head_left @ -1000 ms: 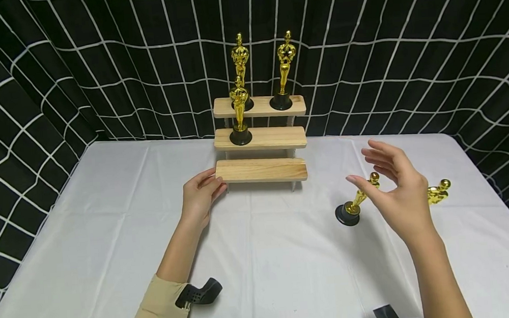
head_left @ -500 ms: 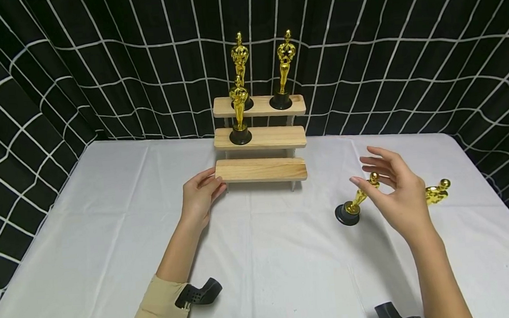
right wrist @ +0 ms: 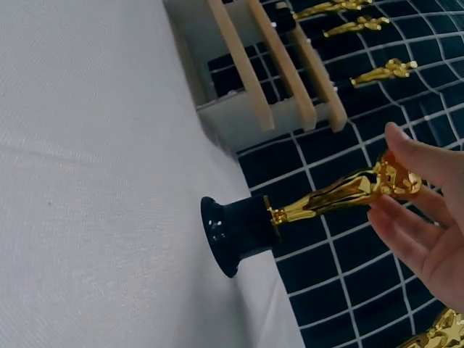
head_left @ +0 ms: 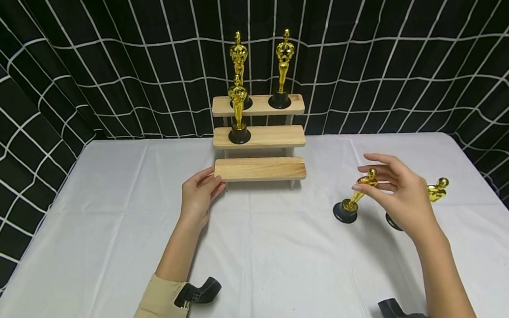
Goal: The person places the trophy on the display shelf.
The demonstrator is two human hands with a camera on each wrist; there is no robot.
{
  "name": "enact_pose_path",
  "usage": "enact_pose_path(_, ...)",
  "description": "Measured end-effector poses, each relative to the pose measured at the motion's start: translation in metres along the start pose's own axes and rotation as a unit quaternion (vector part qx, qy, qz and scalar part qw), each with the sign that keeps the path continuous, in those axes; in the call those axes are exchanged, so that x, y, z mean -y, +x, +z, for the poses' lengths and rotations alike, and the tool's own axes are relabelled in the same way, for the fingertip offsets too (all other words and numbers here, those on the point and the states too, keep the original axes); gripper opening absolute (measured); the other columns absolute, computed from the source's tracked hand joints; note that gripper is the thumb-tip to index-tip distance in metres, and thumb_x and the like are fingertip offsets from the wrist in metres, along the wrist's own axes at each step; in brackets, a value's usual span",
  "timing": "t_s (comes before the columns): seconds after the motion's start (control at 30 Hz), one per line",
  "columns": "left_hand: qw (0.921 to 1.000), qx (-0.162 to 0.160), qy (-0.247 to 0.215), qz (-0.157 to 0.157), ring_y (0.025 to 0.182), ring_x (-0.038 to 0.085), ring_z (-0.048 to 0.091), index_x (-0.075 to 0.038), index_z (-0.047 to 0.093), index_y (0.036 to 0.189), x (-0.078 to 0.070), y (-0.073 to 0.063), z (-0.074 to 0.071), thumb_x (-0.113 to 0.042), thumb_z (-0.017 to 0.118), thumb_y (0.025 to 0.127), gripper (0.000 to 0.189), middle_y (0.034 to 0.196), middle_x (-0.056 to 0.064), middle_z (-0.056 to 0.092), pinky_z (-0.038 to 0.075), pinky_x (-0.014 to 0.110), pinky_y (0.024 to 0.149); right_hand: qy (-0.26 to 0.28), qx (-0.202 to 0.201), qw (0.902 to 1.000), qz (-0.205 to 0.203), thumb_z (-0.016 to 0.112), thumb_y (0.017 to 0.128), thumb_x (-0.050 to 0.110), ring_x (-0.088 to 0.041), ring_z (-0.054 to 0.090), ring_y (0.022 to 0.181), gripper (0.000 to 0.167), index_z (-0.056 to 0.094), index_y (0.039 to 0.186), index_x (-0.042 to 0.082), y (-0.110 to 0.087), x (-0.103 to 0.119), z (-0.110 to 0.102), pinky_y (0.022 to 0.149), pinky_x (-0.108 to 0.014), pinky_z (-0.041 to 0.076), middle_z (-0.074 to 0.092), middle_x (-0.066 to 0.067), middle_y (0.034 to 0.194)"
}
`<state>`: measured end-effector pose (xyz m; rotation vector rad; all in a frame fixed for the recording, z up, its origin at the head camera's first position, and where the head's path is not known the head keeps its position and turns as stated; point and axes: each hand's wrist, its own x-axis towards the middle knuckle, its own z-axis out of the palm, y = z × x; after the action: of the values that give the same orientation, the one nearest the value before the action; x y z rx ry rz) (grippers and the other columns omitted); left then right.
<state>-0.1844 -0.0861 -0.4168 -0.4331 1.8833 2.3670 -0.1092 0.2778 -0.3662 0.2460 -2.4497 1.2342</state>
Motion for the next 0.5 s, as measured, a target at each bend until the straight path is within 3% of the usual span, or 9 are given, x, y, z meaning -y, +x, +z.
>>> enact_pose_path(0.17,1.0,0.0,-0.001,-0.002,0.087,0.009,0.07,0.006,0.054,0.147,0.0005,0.0003,0.0002,0.006,0.059,0.104,0.043,0.121,0.019,0.06,0.065,0.019,0.092,-0.009,0.006,0.9999,-0.001,0.084,0.082,-0.013,0.014,0.066,0.092,0.059,0.064,0.136,-0.001,-0.0002,-0.0025,0.0006,0.082,-0.003,0.059,0.069,0.023,0.105)
enact_pose_path(0.37,1.0,-0.001,0.0,0.0,0.086,0.008,0.07,0.006,0.054,0.147,0.0006,0.0005,0.0007,0.006,0.059,0.104,0.043,0.121,0.019,0.06,0.065,0.018,0.092,-0.017,-0.002,0.9998,-0.006,0.082,0.083,-0.015,0.016,0.064,0.094,0.056,0.065,0.134,-0.003,0.0004,-0.0039,0.0011,0.083,-0.002,0.058,0.075,-0.02,0.11)
enact_pose_path(0.5,1.0,-0.001,-0.003,0.001,0.086,0.008,0.07,0.006,0.054,0.147,0.0003,0.0005,0.0006,0.007,0.058,0.104,0.043,0.121,0.019,0.06,0.065,0.018,0.091,-0.026,-0.006,0.9996,-0.009,0.082,0.083,-0.015,0.019,0.062,0.095,0.053,0.066,0.133,-0.004,0.0001,-0.0016,0.0006,0.083,-0.001,0.057,0.074,-0.029,0.113)
